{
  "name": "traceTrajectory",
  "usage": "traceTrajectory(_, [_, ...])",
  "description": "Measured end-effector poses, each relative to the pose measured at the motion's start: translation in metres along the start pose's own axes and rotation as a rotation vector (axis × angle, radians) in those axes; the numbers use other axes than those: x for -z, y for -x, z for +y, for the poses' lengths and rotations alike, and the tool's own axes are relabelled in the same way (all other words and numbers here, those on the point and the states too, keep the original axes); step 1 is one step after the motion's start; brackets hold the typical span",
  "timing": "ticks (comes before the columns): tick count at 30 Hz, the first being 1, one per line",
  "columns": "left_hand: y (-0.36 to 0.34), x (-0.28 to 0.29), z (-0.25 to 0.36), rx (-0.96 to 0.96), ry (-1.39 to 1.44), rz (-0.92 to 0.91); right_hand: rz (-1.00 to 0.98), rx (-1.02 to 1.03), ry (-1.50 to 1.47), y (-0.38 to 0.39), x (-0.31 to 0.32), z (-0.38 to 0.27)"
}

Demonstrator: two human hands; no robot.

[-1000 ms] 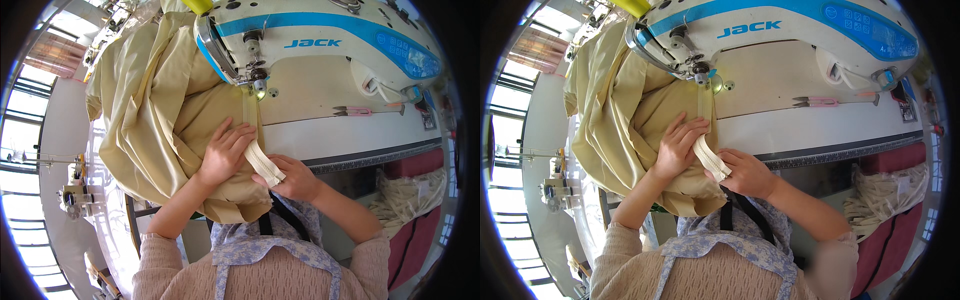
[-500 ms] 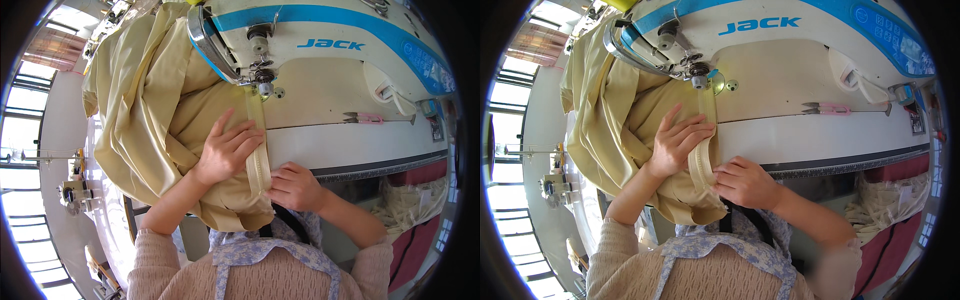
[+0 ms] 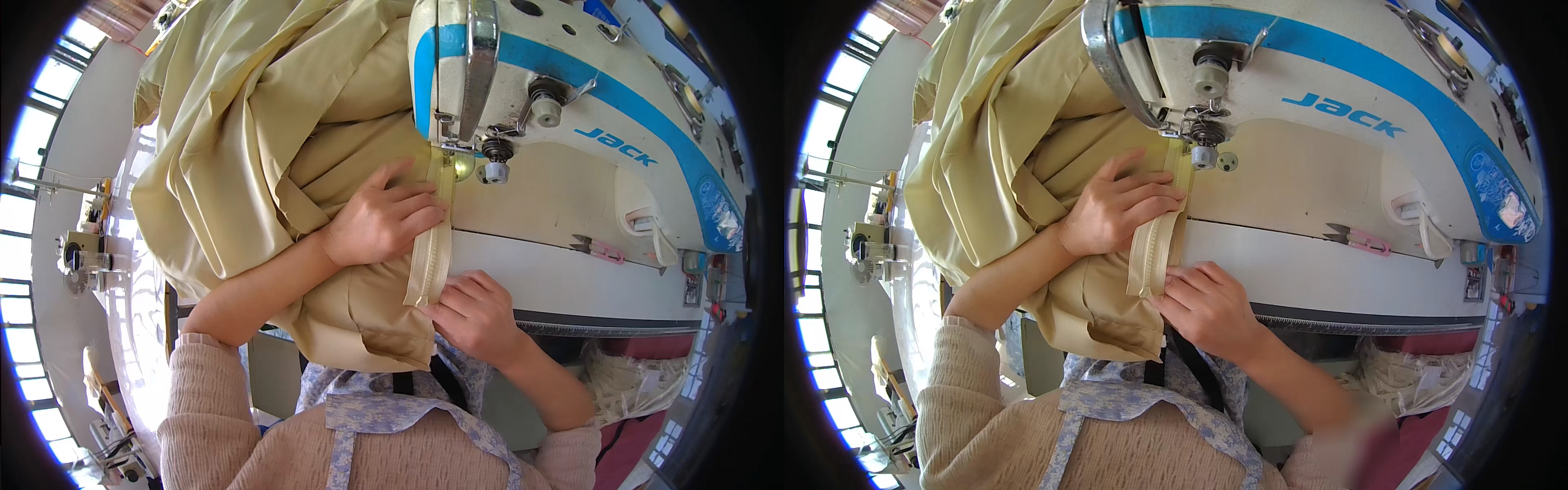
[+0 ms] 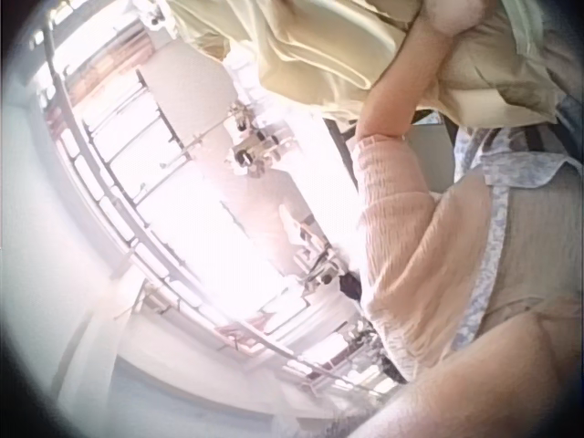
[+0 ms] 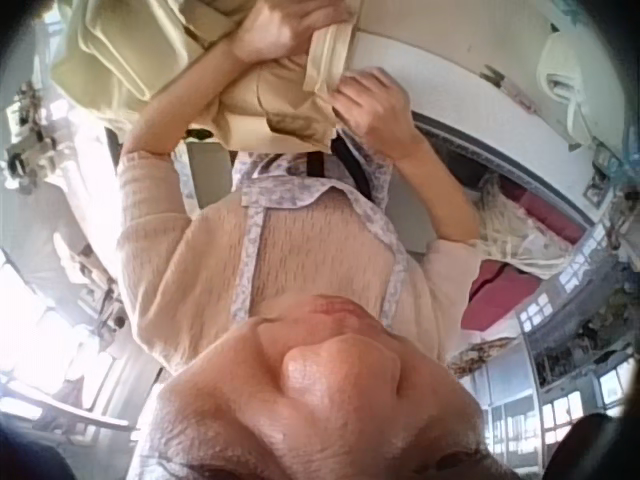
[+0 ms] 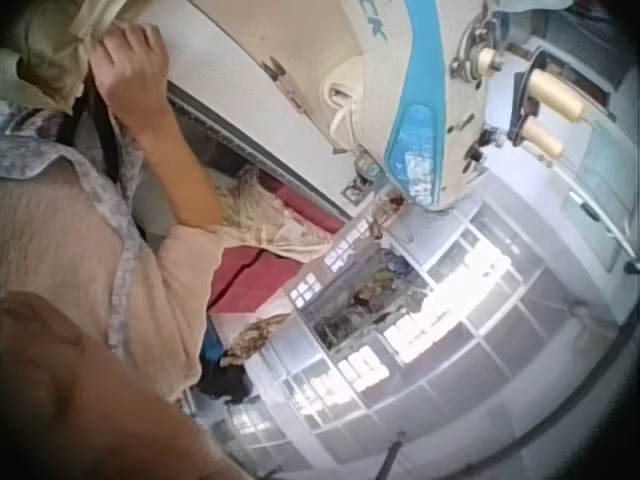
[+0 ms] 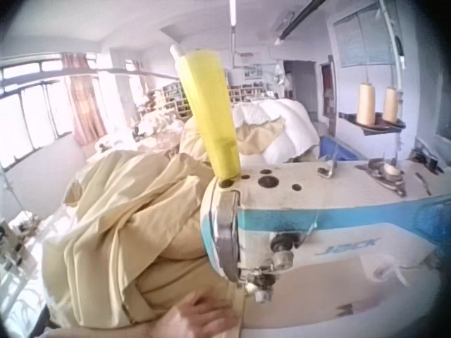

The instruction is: The person sews a zipper into a beige fabric item using a sewing machine. They align the zipper, guide the fabric under the needle, and trim excess thread with scissors. The person repeats the process on another section of the item.

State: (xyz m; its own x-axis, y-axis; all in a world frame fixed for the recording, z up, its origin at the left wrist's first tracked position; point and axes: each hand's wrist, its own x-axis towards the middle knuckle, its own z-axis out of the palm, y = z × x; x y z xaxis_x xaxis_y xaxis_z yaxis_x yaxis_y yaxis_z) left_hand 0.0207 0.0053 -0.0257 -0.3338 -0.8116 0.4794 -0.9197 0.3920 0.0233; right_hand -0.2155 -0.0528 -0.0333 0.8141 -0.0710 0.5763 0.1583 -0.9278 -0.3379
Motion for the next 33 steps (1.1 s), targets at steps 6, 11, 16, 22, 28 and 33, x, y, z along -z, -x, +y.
traceTrajectory(6, [-0.013, -0.014, -0.035, -0.048, 0.061, 0.106, -0.021, -0.048, 0.053, -0.027, 0.002, 0.017])
traceTrajectory(11, [-0.022, -0.004, -0.046, -0.165, 0.098, 0.056, -0.009, -0.043, 0.006, -0.029, 0.000, 0.018])
traceTrajectory(16, [-0.011, 0.021, 0.007, -0.176, 0.056, -0.120, -0.021, 0.090, -0.084, 0.008, -0.002, -0.017])
traceTrajectory(22, [0.012, 0.020, 0.053, 0.013, 0.028, -0.040, -0.047, 0.116, -0.102, 0.027, -0.001, -0.021])
traceTrajectory(28, [0.019, 0.017, 0.044, 0.023, 0.179, -0.041, 0.031, 0.042, -0.036, 0.030, 0.001, -0.017])
traceTrajectory(33, [0.018, 0.015, 0.050, 0.037, 0.165, -0.026, 0.077, 0.034, -0.060, 0.032, -0.003, -0.014])
